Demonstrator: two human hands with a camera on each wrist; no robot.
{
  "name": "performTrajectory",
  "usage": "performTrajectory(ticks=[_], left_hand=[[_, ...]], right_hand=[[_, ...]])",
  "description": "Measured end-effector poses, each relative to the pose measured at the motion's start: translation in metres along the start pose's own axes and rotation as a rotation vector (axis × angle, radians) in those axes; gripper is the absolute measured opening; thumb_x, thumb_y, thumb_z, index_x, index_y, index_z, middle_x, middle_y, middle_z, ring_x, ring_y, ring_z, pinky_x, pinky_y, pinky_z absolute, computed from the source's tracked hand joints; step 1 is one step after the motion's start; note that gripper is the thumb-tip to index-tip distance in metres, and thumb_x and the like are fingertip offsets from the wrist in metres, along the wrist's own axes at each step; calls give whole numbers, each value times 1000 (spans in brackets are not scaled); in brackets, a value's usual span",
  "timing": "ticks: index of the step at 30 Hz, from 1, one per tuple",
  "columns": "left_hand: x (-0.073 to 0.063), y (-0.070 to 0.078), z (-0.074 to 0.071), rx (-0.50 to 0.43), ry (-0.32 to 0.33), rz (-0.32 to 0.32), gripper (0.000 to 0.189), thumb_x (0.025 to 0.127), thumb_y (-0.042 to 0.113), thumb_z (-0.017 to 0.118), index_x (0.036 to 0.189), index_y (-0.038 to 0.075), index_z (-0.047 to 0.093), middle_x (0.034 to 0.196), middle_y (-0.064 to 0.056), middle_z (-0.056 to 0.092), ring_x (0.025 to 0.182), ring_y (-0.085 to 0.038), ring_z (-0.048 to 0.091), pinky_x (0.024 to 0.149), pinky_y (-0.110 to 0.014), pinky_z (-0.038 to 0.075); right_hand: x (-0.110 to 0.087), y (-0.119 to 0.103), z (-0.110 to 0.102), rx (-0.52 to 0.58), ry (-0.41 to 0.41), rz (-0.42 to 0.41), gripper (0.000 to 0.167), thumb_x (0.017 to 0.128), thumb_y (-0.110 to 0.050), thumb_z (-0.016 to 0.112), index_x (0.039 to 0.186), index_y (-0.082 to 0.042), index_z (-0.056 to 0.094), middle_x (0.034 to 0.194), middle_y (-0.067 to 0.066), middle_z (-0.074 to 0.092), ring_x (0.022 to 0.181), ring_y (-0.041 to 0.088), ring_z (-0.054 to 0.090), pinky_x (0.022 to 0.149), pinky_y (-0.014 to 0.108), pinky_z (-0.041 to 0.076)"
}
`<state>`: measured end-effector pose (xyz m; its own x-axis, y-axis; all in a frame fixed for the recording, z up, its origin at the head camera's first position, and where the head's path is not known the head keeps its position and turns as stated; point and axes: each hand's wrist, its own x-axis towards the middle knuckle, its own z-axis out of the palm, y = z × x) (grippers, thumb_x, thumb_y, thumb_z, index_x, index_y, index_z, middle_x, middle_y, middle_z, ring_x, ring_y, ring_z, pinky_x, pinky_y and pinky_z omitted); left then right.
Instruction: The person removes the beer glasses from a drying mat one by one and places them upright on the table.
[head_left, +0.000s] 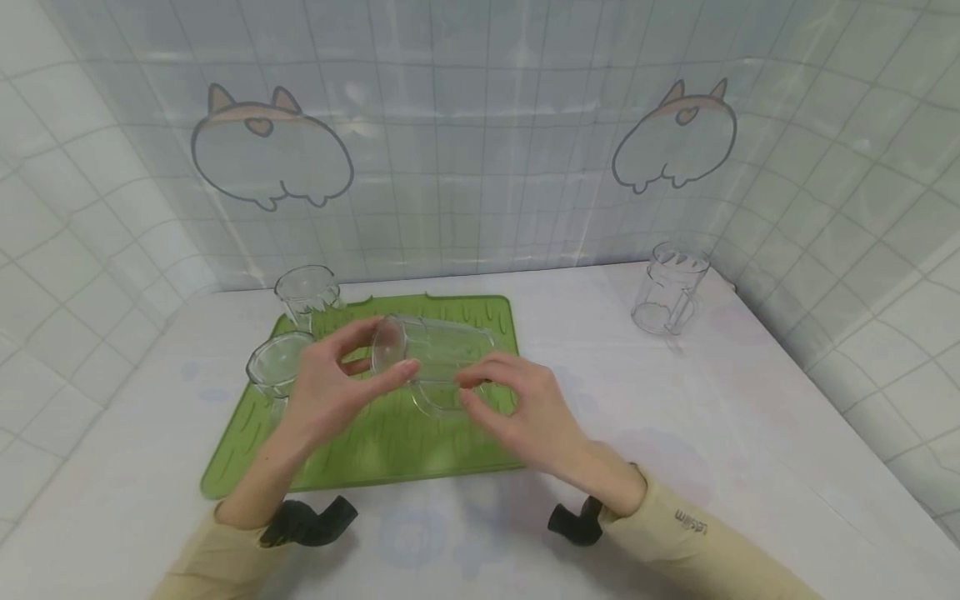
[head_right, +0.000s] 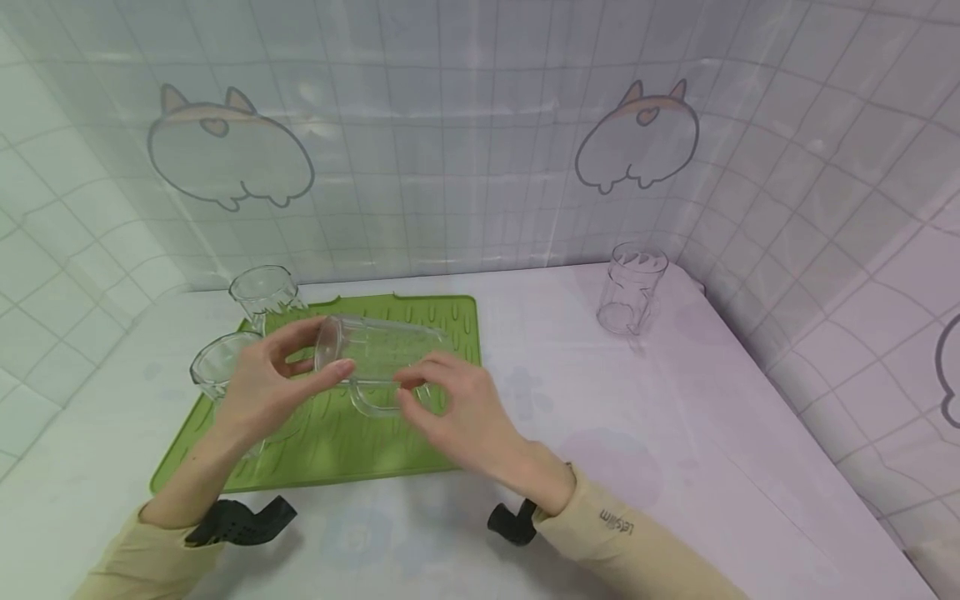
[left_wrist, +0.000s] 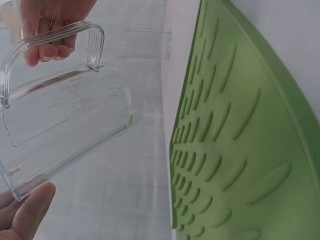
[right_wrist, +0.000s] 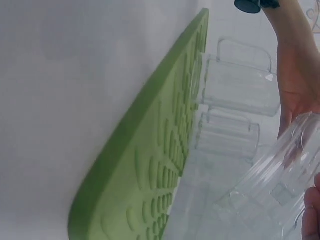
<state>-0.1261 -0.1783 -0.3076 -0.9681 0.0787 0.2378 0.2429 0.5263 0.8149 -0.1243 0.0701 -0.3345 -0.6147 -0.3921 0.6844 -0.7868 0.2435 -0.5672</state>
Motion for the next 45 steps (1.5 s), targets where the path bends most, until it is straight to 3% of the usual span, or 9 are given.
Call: performTrajectory(ticks=[5, 11, 15, 23, 30, 36, 45], left_hand=[[0, 1, -3, 4, 12, 1, 69, 85, 36, 81, 143, 10, 53, 132, -7, 63, 123, -21, 58, 99, -38, 56], [1, 2, -7, -14, 25, -17, 69, 86, 35, 80, 143, 9, 52, 133, -8, 62, 121, -21, 59, 93, -16, 54], [1, 3, -10, -26, 48, 6, 66, 87, 32, 79, 142, 8, 53, 131, -9, 63, 118, -19, 60, 89, -9, 51], [0, 2, -12, -57, 98, 45, 60, 88, 23, 79, 139, 4, 55, 128, -12, 64, 103, 1, 63, 86, -11, 54], [0, 4, -11, -98, 123, 51, 55, 88, 20, 78, 136, 5, 57, 126, -14, 64, 95, 2, 67, 81, -15, 58], [1, 3, -10, -76, 132, 82, 54, 87, 19, 79, 134, 5, 59, 123, -12, 66, 102, 0, 64, 86, -13, 56], [2, 1, -9, -72, 114, 95, 54, 86, 18, 80, 133, 4, 58, 122, -10, 66, 107, -2, 62, 89, -13, 55]], right_hand=[[2, 1, -4, -23, 20, 33, 10, 90, -8, 70, 99, -8, 75, 96, 0, 72, 91, 10, 68, 85, 29, 59], [4, 2, -8, -43, 61, 66, 8, 90, -6, 71, 96, -7, 76, 93, 0, 72, 86, 11, 66, 78, 26, 58], [4, 3, -9, -34, 70, 95, 7, 91, -5, 70, 94, -7, 76, 88, -1, 70, 82, 11, 65, 74, 25, 58], [3, 7, -8, -77, 9, 195, 8, 94, -11, 68, 94, -7, 75, 88, -1, 70, 81, 10, 66, 73, 27, 59], [1, 9, -7, -32, -76, 287, 18, 100, -19, 60, 90, -12, 74, 83, -4, 67, 75, 9, 59, 67, 29, 55], [2, 8, -7, 37, -157, 405, 31, 104, -24, 52, 81, -16, 70, 84, -5, 68, 74, 12, 57, 67, 33, 52], [3, 8, -8, 63, -152, 479, 31, 105, -25, 51, 91, -10, 74, 85, -2, 72, 83, 18, 63, 69, 29, 52]])
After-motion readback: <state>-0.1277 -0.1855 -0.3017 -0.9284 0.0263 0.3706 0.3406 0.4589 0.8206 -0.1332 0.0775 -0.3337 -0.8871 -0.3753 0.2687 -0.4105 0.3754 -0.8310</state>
